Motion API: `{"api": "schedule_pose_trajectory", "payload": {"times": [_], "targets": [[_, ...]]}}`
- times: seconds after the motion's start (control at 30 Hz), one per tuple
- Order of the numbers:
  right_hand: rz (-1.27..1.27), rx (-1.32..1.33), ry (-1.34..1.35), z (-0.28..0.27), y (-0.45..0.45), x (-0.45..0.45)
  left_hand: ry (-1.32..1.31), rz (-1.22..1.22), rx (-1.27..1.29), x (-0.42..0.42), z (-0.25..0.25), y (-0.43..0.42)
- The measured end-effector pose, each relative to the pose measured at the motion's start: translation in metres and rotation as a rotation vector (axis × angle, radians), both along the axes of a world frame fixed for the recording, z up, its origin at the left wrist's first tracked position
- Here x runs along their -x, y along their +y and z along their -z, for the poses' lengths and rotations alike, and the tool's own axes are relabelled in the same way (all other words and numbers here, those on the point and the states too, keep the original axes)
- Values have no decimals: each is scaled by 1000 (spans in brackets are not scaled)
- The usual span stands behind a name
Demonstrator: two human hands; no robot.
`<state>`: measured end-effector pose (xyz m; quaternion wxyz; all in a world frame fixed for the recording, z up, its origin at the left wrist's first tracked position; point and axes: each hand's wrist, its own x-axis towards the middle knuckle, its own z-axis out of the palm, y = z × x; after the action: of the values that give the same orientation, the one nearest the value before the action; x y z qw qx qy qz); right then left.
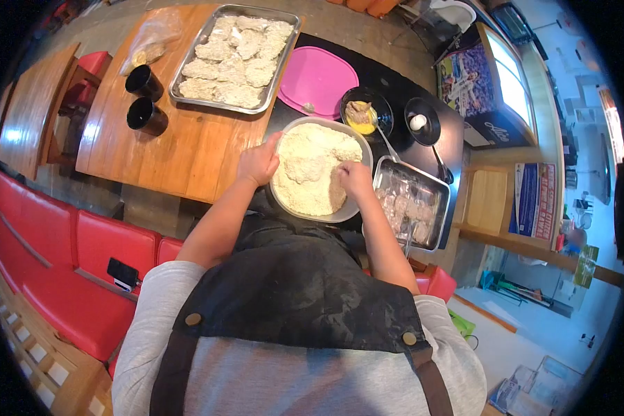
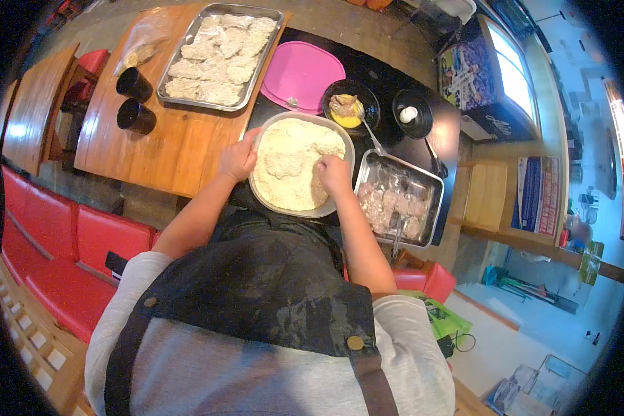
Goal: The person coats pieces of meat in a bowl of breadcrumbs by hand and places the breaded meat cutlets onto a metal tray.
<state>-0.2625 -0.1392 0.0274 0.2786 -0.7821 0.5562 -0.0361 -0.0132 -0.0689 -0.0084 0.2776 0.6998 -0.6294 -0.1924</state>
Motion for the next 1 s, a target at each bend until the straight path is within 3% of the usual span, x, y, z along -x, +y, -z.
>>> {"api": "schedule_pose_trajectory", "payload": {"times": [0.1,0.17,0.23,0.37,0.43,0.53,0.63,0.8,1.0], "targets": [[23,-91,78,-8,1,-9,-4,4,-16,0,0,-1],[-103,299,-66,-10,8,-22,-3,4,1,-2,2,-1],[-177,290,-202,-16,10,-40,1,9,12,0,3,0],[-318,277,-135,-17,12,-61,4,4,-24,0,-4,0],[-416,214,78,-28,11,-59,-1,2,-86,-2,-2,0],[-455,324,35,-44,18,-48,14,0,-50,0,3,-1],[-426,541,-110,-40,23,-40,-10,-2,-70,-3,2,-2],[-378,529,-68,-8,39,-31,13,10,69,-1,5,-1],[-320,628,-146,-11,39,-31,-24,10,-13,-1,-3,-1]]}}
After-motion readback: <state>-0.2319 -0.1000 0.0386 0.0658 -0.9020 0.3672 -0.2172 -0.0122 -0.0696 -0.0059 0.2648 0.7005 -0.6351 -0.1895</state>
